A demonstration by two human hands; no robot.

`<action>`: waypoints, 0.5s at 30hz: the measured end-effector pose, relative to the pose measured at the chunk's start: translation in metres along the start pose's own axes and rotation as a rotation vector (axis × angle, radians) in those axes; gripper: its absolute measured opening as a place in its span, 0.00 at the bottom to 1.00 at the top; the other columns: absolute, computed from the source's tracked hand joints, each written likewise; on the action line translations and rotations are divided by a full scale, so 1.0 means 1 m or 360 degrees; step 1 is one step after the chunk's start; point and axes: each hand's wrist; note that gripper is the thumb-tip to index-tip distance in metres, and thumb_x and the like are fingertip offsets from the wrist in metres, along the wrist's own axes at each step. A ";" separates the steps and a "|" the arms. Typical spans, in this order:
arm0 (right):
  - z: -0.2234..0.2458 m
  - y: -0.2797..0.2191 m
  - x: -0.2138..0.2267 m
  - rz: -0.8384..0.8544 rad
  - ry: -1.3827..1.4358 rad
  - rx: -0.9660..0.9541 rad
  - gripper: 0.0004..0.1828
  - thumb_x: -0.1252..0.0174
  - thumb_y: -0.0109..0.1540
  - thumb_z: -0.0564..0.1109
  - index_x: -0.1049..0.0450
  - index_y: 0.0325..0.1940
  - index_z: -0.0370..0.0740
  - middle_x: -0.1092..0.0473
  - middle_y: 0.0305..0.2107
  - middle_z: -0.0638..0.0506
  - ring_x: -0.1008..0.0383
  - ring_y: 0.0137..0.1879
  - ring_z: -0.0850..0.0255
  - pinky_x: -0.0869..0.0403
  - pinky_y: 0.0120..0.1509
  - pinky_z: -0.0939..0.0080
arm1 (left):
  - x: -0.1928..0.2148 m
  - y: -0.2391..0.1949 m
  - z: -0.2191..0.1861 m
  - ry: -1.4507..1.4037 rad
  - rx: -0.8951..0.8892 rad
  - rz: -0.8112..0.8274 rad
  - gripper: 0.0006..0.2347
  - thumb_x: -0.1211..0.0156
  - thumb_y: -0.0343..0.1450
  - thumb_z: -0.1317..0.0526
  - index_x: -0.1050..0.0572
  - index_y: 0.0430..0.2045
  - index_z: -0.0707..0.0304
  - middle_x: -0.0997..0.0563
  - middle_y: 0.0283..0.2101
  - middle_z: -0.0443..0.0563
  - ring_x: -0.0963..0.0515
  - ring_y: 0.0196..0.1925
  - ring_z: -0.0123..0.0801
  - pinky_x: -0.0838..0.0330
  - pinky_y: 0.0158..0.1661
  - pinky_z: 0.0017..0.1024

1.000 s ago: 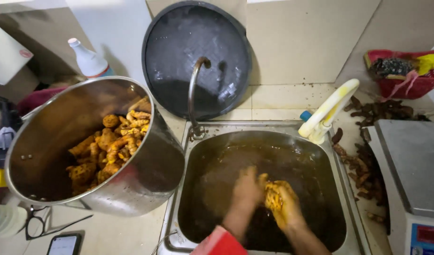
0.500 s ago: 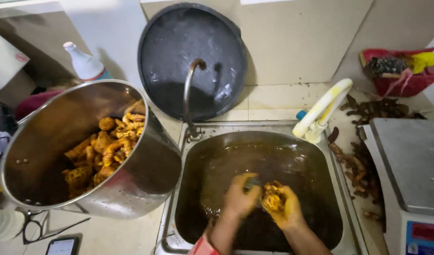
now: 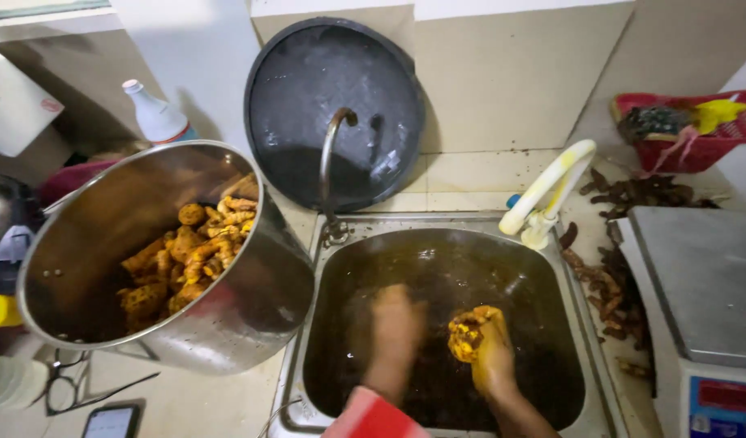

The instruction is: Cleaning and scraping turmeric roots in a sink and placing them into a large pot.

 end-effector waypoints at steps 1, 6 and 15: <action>0.000 0.010 0.009 -0.0004 -0.0005 0.0013 0.05 0.52 0.64 0.40 0.31 0.42 0.44 0.26 0.31 0.41 0.25 0.32 0.51 0.27 0.33 0.56 | -0.001 -0.005 0.014 -0.0013 -0.0006 -0.0003 0.23 0.34 0.67 0.47 0.28 0.50 0.63 0.22 0.48 0.61 0.23 0.47 0.54 0.32 0.51 0.48; -0.009 0.029 0.023 0.0193 0.0672 -0.1031 0.30 0.59 0.60 0.49 0.29 0.60 0.30 0.29 0.57 0.31 0.28 0.64 0.44 0.28 0.63 0.48 | -0.008 -0.029 0.072 0.0311 0.0530 0.1235 0.37 0.38 0.69 0.56 0.53 0.73 0.52 0.52 0.75 0.67 0.33 0.65 0.63 0.36 0.64 0.49; -0.003 0.014 0.006 0.0066 0.0273 -0.1086 0.13 0.48 0.64 0.48 0.24 0.49 0.45 0.23 0.46 0.39 0.23 0.49 0.43 0.24 0.54 0.37 | 0.108 -0.031 -0.038 -0.1241 0.0241 0.0342 0.09 0.40 0.66 0.51 0.23 0.35 0.46 0.14 0.37 0.42 0.17 0.40 0.31 0.27 0.43 0.30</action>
Point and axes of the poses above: each hand's wrist, its own y-axis towards the middle knuckle, its own x-axis out of the back of the hand, z = x × y
